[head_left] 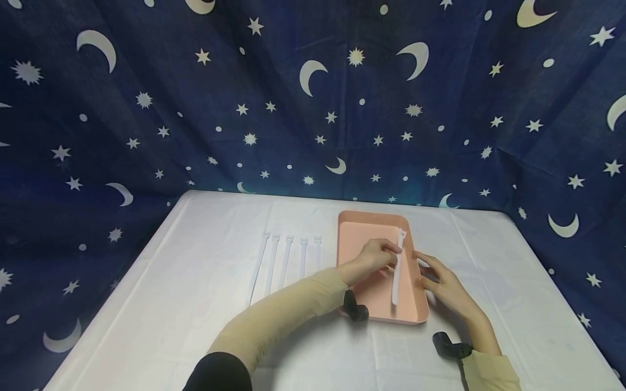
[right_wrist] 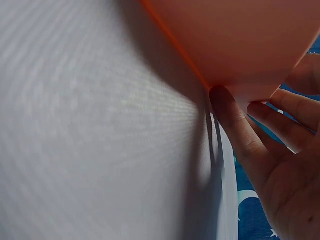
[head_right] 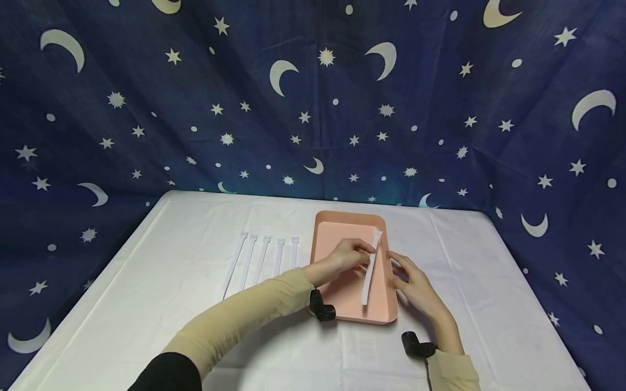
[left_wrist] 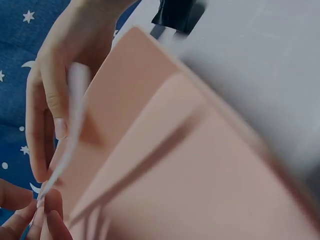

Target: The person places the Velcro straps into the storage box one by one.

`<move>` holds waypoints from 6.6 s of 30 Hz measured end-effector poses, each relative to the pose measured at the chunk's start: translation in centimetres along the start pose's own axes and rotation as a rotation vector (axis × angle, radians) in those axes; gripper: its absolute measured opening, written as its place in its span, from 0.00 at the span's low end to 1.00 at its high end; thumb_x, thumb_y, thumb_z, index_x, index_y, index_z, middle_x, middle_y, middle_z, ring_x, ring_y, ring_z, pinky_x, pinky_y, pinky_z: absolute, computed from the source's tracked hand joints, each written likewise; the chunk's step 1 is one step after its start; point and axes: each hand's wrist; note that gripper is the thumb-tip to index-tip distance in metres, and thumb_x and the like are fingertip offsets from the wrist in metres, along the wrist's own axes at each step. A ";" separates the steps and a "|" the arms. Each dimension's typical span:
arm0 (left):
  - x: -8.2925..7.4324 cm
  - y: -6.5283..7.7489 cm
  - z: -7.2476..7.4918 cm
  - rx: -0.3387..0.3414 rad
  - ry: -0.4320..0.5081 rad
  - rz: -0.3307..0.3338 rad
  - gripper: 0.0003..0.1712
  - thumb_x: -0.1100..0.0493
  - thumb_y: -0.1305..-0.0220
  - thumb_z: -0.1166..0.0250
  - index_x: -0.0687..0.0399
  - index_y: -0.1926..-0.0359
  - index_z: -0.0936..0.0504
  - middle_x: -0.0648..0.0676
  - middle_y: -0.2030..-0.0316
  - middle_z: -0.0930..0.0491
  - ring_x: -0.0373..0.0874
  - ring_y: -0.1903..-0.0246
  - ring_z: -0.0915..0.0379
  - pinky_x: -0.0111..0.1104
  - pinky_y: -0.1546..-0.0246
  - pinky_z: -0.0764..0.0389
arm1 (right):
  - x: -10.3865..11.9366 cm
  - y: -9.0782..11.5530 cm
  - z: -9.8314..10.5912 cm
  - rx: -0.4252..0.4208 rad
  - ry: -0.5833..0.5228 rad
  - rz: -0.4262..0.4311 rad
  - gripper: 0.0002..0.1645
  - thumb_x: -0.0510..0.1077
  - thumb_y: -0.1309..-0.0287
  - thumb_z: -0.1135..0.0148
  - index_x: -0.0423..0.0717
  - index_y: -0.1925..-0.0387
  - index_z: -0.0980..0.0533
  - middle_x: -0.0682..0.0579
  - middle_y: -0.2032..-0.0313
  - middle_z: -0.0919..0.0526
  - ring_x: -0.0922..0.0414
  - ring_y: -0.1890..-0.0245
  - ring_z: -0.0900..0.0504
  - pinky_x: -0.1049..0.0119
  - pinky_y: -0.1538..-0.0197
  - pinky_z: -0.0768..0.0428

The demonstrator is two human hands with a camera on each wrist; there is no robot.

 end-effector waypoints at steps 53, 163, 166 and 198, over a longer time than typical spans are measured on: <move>0.6 -1.4 -1.6 -0.042 -0.009 0.070 0.13 0.66 0.42 0.41 0.62 0.55 0.19 0.55 0.64 0.18 0.52 0.60 0.18 0.34 0.59 0.19 | -0.1 0.0 0.0 -0.004 -0.013 0.016 0.37 0.42 0.37 0.43 0.42 0.29 0.43 0.35 0.30 0.41 0.30 0.36 0.34 0.34 0.38 0.34; 6.6 12.3 19.5 -0.396 -0.361 -0.224 0.15 0.63 0.37 0.42 0.56 0.50 0.19 0.59 0.51 0.17 0.55 0.50 0.21 0.47 0.49 0.21 | 0.0 -0.3 0.0 -0.008 -0.007 -0.002 0.37 0.43 0.36 0.44 0.44 0.28 0.44 0.36 0.29 0.42 0.31 0.36 0.34 0.33 0.38 0.35; 7.1 12.8 20.5 -0.423 -0.412 -0.217 0.15 0.63 0.36 0.44 0.56 0.49 0.20 0.60 0.49 0.18 0.55 0.49 0.22 0.48 0.48 0.21 | 0.0 -0.2 -0.1 -0.007 -0.008 -0.005 0.37 0.43 0.36 0.44 0.44 0.28 0.44 0.36 0.29 0.42 0.31 0.36 0.34 0.33 0.37 0.35; 9.7 11.8 23.6 -0.469 -0.800 -0.195 0.22 0.65 0.46 0.34 0.63 0.49 0.22 0.60 0.61 0.20 0.48 0.65 0.23 0.38 0.65 0.20 | -0.3 -0.1 -0.1 -0.010 -0.013 0.006 0.37 0.43 0.36 0.44 0.43 0.28 0.44 0.35 0.29 0.42 0.30 0.36 0.35 0.33 0.37 0.35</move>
Point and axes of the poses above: each hand's wrist, its own y-axis away from the middle knuckle, its own z-axis out of the back of the hand, x = y × z
